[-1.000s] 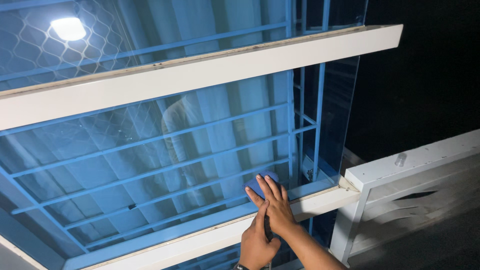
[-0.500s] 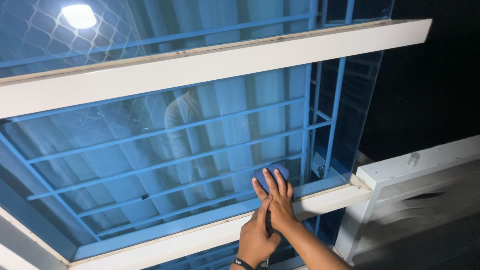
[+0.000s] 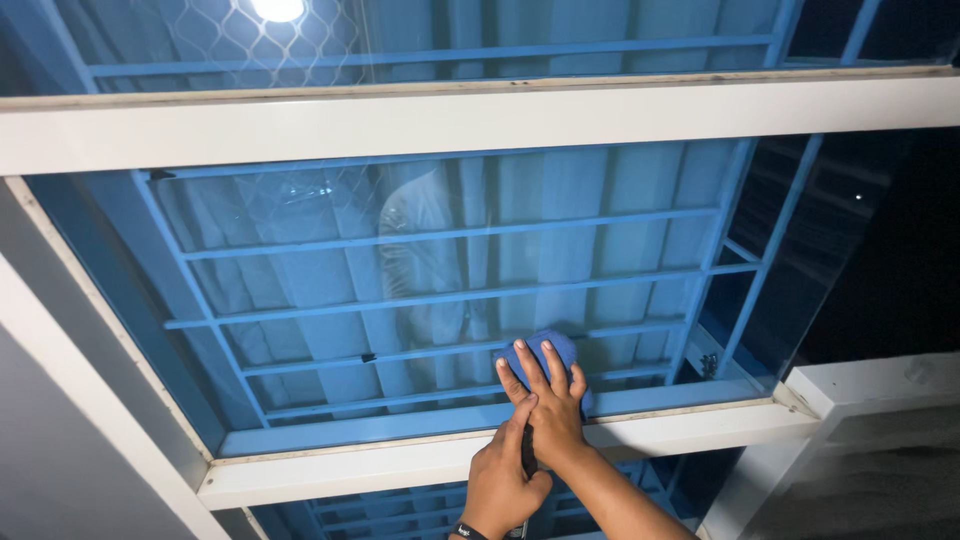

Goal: The person wipes the white frame and glass of a blue-tinted window using a cloth and a spray bottle.

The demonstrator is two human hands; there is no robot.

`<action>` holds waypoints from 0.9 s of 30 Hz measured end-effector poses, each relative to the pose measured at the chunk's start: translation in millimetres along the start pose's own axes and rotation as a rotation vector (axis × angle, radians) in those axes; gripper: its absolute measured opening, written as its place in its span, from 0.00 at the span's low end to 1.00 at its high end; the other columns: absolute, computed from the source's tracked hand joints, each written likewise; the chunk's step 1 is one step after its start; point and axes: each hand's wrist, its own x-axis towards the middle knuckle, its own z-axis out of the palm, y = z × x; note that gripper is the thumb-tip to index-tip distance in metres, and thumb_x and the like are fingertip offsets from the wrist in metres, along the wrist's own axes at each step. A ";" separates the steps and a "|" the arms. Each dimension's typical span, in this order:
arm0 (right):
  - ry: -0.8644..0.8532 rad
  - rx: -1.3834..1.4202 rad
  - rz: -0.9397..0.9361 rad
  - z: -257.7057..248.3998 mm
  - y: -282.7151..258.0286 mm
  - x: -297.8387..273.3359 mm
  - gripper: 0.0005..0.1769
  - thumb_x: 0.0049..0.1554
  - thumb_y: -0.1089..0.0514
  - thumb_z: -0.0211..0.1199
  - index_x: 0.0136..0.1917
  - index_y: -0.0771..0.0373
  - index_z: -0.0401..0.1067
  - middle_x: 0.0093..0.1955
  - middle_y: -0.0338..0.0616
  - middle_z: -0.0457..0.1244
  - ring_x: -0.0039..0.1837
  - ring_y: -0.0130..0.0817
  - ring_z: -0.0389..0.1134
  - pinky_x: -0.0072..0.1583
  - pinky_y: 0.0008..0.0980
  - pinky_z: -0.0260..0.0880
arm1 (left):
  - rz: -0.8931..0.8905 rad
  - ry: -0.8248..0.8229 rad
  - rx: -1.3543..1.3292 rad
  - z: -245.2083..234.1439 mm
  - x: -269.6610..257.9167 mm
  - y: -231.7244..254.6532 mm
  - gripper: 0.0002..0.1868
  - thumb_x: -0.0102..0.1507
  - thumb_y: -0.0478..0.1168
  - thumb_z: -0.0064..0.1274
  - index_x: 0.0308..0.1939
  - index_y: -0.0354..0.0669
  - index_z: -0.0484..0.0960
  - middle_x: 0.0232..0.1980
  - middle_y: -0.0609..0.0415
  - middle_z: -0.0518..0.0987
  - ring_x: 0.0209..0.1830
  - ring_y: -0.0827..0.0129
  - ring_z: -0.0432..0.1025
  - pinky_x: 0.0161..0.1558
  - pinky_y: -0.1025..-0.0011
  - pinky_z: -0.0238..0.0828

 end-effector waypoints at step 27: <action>-0.080 0.089 -0.038 -29.1 54.7 2.2 0.34 0.57 0.53 0.57 0.77 0.38 0.63 0.83 0.47 0.47 0.82 0.49 0.45 0.76 0.61 0.41 | 0.048 0.034 0.002 43.2 26.5 29.4 0.50 0.46 0.33 0.56 0.74 0.49 0.60 0.50 0.38 0.81 0.40 0.45 0.79 0.40 0.56 0.77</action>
